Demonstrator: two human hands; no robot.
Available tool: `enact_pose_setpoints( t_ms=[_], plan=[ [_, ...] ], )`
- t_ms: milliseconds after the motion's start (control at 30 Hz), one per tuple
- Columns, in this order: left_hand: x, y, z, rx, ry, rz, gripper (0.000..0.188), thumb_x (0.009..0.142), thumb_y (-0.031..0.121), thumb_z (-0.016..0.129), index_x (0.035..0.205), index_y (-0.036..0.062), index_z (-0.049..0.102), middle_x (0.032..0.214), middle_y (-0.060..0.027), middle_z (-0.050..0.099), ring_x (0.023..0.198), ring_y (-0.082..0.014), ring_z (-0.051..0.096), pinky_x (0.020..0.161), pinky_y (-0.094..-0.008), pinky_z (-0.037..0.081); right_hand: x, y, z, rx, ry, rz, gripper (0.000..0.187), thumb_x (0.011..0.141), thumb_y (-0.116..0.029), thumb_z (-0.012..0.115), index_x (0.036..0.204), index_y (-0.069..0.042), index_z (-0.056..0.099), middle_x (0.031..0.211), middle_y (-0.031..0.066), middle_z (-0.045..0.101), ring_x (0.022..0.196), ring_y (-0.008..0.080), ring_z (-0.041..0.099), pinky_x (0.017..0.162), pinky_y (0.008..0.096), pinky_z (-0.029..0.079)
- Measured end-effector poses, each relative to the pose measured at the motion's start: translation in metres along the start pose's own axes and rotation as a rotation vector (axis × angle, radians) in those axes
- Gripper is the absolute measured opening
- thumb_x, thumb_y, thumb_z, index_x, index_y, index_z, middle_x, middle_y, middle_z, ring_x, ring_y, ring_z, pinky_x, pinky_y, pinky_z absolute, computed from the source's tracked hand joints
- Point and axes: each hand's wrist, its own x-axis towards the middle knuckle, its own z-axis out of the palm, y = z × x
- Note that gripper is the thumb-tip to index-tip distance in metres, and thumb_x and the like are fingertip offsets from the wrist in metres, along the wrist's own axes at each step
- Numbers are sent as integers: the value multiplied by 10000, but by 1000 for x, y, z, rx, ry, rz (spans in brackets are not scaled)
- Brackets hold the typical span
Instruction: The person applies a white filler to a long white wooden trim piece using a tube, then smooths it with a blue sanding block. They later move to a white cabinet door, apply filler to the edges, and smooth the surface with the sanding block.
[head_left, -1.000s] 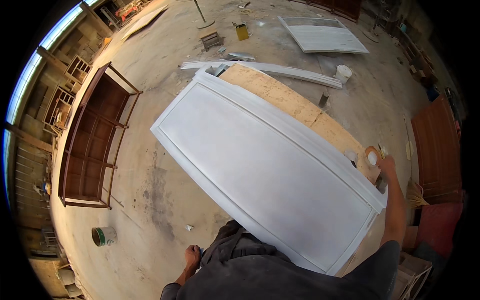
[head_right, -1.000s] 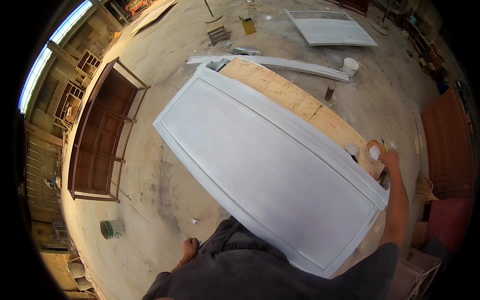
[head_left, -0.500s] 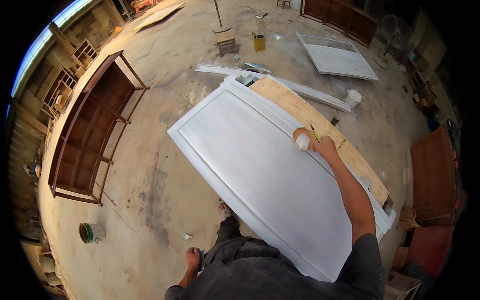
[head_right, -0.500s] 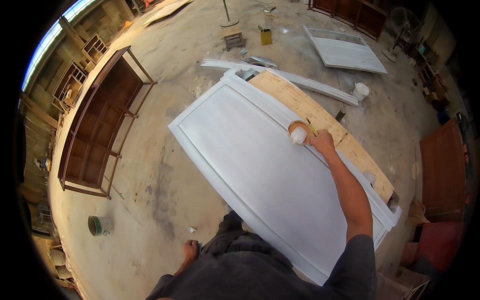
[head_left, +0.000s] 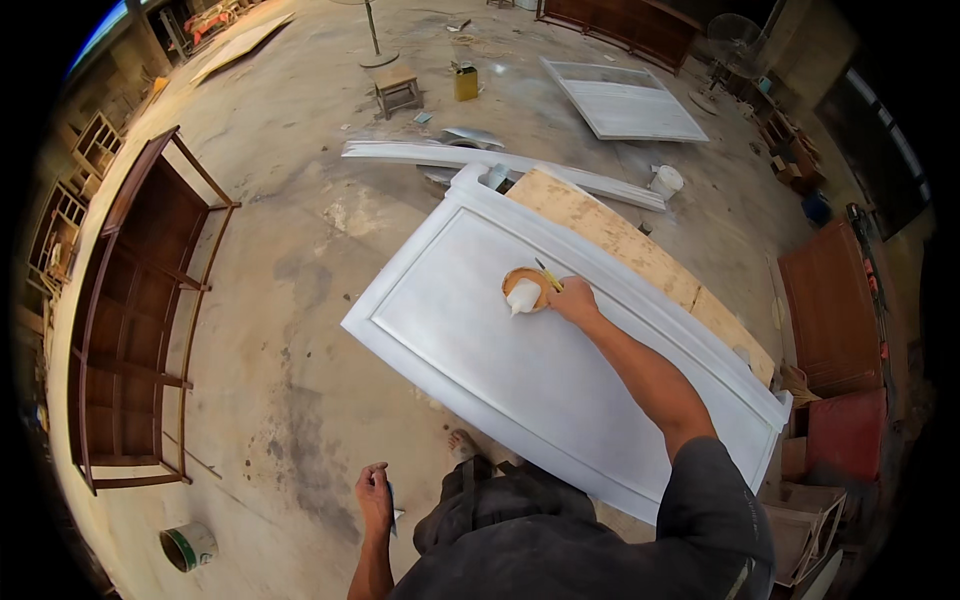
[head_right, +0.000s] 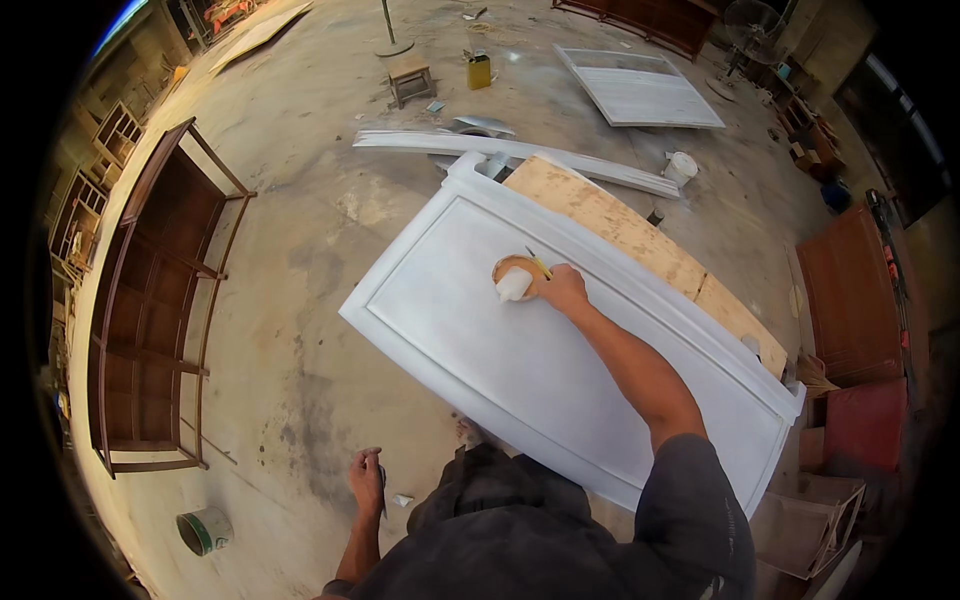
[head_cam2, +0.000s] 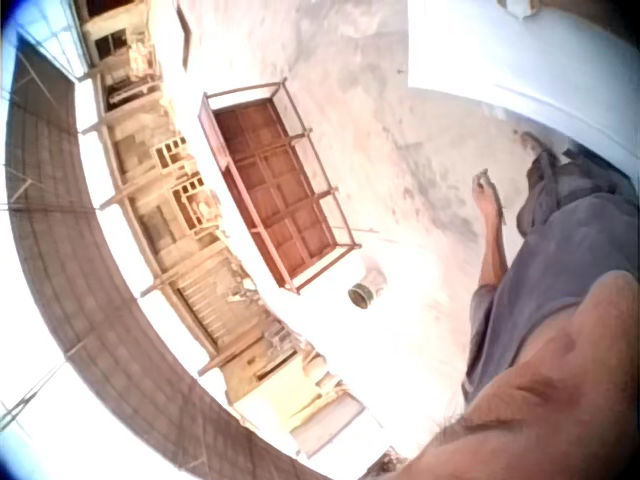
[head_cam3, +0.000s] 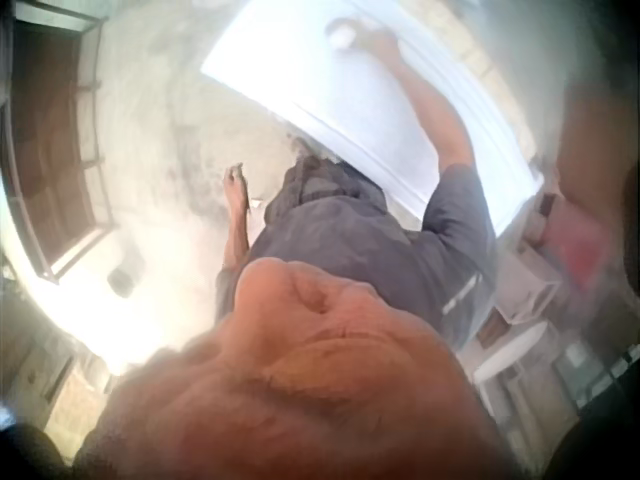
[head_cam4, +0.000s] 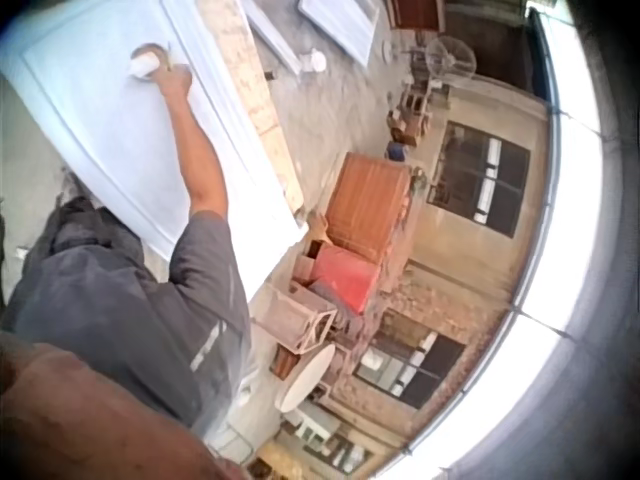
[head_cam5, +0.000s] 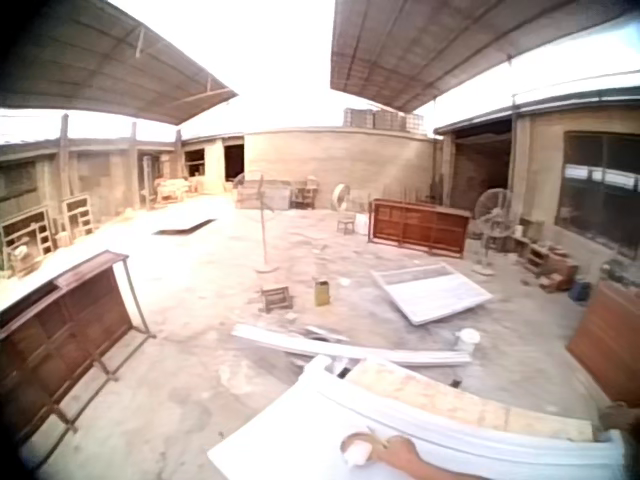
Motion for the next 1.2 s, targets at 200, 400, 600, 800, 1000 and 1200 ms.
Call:
enact_pose_setpoints(
  t_ms=[200, 400, 600, 800, 1000, 1200],
  plan=[
    [46, 117, 49, -279, -272, 17, 365, 1058, 321, 593, 1145, -8, 724, 754, 10, 608, 689, -67, 498, 634, -241, 397, -27, -26, -12, -53, 143, -55, 341, 932, -313, 614, 1062, -3, 674, 835, 181, 735, 784, 333, 710, 747, 404, 552],
    [23, 195, 107, -385, -492, -94, 439, 1070, 368, 595, 1299, 4, 685, 866, -18, 664, 776, -71, 541, 704, -241, 444, -150, -71, -24, 403, -470, -300, 227, 1077, -198, 424, 1082, -28, 574, 764, 55, 589, 713, 155, 561, 712, 330, 490],
    [9, 171, 126, -488, -616, -185, 382, 1074, 345, 592, 1178, 6, 737, 916, -13, 670, 720, -75, 561, 632, -258, 461, -218, -80, -13, 458, -1023, -87, 289, 1067, -282, 521, 1085, -19, 640, 836, 131, 670, 756, 267, 676, 747, 398, 540],
    [1, 174, 90, -601, -166, -355, 302, 1074, 332, 586, 1008, 61, 700, 812, -42, 701, 468, -42, 393, 446, -221, 294, -127, -69, -43, 270, -455, -517, 149, 935, -115, 704, 1060, -38, 732, 1038, 147, 715, 889, 308, 703, 795, 404, 557],
    [3, 116, 62, -501, 32, -354, 222, 1067, 316, 552, 1050, 95, 559, 841, -104, 723, 485, -67, 487, 429, -224, 355, -21, -46, -53, -365, -4, -793, 37, 848, -19, 698, 859, -19, 733, 877, 118, 627, 886, 298, 632, 750, 430, 539],
    [-26, 63, 59, -647, 197, -452, 217, 1061, 296, 552, 1093, 81, 560, 839, -92, 700, 666, -182, 694, 478, -256, 463, -2, -51, -35, -606, -140, -726, 66, 833, -31, 695, 797, -5, 745, 925, 154, 668, 955, 335, 656, 799, 452, 553]
  ],
)
